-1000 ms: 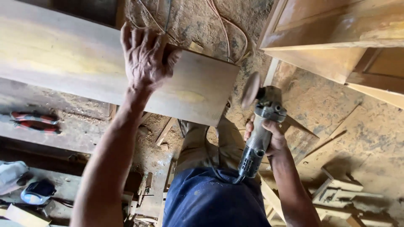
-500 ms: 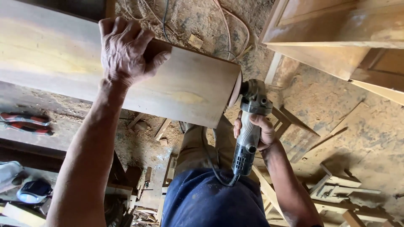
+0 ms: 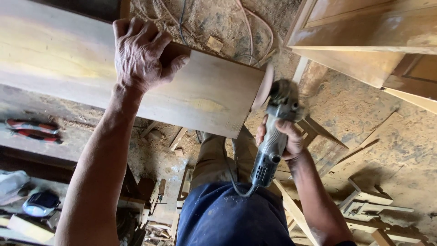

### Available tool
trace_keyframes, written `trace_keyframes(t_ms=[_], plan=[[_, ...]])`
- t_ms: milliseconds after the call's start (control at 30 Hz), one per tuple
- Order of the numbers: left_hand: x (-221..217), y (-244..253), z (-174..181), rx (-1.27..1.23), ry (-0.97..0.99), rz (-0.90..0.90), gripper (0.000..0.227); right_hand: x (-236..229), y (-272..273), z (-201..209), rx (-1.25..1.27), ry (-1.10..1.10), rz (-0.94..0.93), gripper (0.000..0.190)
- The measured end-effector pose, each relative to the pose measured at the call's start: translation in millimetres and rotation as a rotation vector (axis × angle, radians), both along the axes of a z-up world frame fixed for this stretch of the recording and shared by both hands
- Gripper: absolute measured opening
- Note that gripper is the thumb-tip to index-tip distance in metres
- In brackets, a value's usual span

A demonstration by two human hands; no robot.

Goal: Sanding wood panels using an angle grinder after applying a liquid substance.

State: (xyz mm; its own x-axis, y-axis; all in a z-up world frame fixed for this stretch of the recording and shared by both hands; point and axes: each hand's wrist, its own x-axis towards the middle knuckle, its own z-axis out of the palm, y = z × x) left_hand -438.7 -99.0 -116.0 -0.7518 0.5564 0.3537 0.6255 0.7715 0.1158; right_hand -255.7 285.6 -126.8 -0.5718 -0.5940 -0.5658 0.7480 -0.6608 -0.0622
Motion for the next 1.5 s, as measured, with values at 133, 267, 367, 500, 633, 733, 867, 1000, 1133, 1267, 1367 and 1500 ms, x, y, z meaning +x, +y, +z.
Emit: trace_keyframes(t_ms=[133, 267, 367, 500, 633, 733, 867, 1000, 1133, 1267, 1367, 1500], plan=[[-2.8, -0.8, -7.7, -0.026, 0.001, 0.031, 0.050, 1.1, -1.5, 5.4, -0.031, 0.099, 0.020, 0.031], [1.0, -3.5, -6.1, 0.013, -0.020, 0.012, 0.046, 4.9, -5.8, 14.2, 0.097, 0.073, 0.028, 0.033], [-7.9, -18.2, -14.4, 0.010, -0.022, 0.003, 0.048, 8.8, 4.3, 17.8, 0.032, 0.070, 0.005, 0.033], [-20.4, -55.5, 9.5, 0.338, -0.335, -0.136, 0.023, 40.9, 32.7, 11.3, 0.360, 0.118, -0.086, 0.048], [-16.4, -120.6, -23.5, 0.166, -0.128, -0.063, 0.016, 38.6, 35.3, 22.6, 0.327, 0.157, -0.168, 0.049], [17.7, -151.5, -16.5, -0.133, 0.185, 0.126, 0.010, 23.7, 25.0, 24.8, 0.298, 0.226, -0.167, 0.048], [115.6, 14.9, 47.3, 0.129, -0.207, 0.062, 0.045, 2.0, 2.1, 28.5, 0.267, 0.206, -0.214, 0.050], [212.5, 126.8, 112.1, 0.507, -0.718, -0.096, 0.093, -24.0, -17.9, 49.9, 0.358, 0.143, -0.285, 0.051], [219.1, 117.8, 117.6, 0.623, -0.415, -0.078, 0.048, -36.7, -30.4, 77.8, 0.247, 0.120, -0.252, 0.046], [225.6, 115.9, 110.6, 0.608, -0.170, -0.059, 0.034, -48.0, -43.1, 85.5, 0.353, 0.198, -0.148, 0.045], [231.5, 115.0, 113.6, 0.650, -0.145, -0.029, 0.031, -53.3, -46.9, 83.9, 0.447, 0.246, -0.099, 0.045], [250.4, 117.3, 104.4, 0.738, -0.490, 0.056, 0.043, -57.8, -43.2, 61.4, 0.438, 0.268, -0.032, 0.045]])
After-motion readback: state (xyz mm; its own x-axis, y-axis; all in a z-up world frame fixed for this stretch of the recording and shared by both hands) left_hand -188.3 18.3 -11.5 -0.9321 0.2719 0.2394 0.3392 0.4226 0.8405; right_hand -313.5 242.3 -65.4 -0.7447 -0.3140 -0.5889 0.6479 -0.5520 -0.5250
